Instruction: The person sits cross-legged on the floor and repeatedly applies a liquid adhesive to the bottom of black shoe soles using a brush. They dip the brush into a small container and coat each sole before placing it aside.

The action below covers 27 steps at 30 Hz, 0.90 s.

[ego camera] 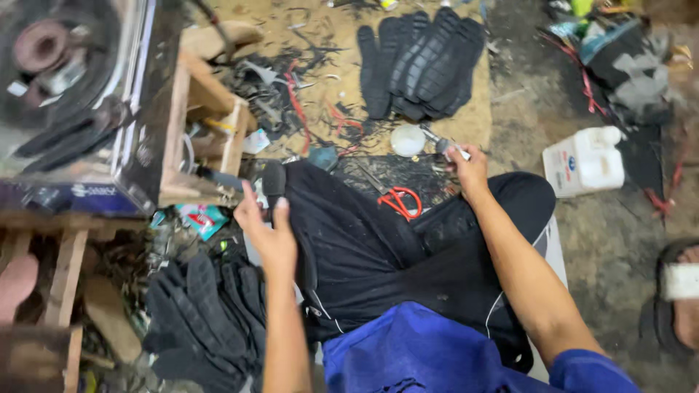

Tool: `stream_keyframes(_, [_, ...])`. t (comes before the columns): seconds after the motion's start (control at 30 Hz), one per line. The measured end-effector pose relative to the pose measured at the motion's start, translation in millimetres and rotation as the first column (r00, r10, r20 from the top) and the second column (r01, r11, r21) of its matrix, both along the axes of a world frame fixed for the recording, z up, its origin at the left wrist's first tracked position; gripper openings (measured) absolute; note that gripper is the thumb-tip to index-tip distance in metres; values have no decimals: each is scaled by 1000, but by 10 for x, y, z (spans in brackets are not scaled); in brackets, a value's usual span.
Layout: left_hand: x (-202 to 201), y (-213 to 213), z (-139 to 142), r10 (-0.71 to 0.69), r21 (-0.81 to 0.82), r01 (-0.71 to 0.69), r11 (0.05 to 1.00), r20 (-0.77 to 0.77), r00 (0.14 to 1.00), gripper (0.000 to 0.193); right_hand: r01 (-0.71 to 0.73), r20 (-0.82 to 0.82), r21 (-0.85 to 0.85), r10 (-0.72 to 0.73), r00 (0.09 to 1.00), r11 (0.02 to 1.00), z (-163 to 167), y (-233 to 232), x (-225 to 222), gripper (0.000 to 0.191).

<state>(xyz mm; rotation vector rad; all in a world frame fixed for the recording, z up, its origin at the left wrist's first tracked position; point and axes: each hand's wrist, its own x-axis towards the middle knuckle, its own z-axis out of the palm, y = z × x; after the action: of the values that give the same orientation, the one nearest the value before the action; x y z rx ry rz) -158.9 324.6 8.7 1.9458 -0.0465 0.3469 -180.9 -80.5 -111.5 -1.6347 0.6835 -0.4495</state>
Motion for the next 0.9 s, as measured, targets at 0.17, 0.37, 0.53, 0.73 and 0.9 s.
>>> stream_keyframes(0.17, [-305, -344, -124, -6, 317, -18, 948, 76, 997, 71, -4, 23, 324, -4, 1000, 946, -83, -93, 218, 23])
stream_keyframes(0.37, [-146, -44, -145, -55, 294, 49, 954, 12, 998, 55, -235, -266, -531, 103, 958, 814, -75, 72, 790, 26])
stream_keyframes(0.53, [22, 107, -87, -79, -143, 65, 988, -94, 992, 42, -246, -249, -676, 99, 963, 695, -191, 302, 1121, 31])
stream_keyframes(0.73, [106, 30, 71, -525, -999, -37, 10, -37, 851, 65, -403, -332, -795, 230, 915, 454, -455, 256, 1219, 25])
stream_keyframes(0.9, [316, -480, -68, -641, -963, -219, -156, -70, 765, 69, -224, -271, -457, 106, 957, 861, -396, 111, 1222, 28])
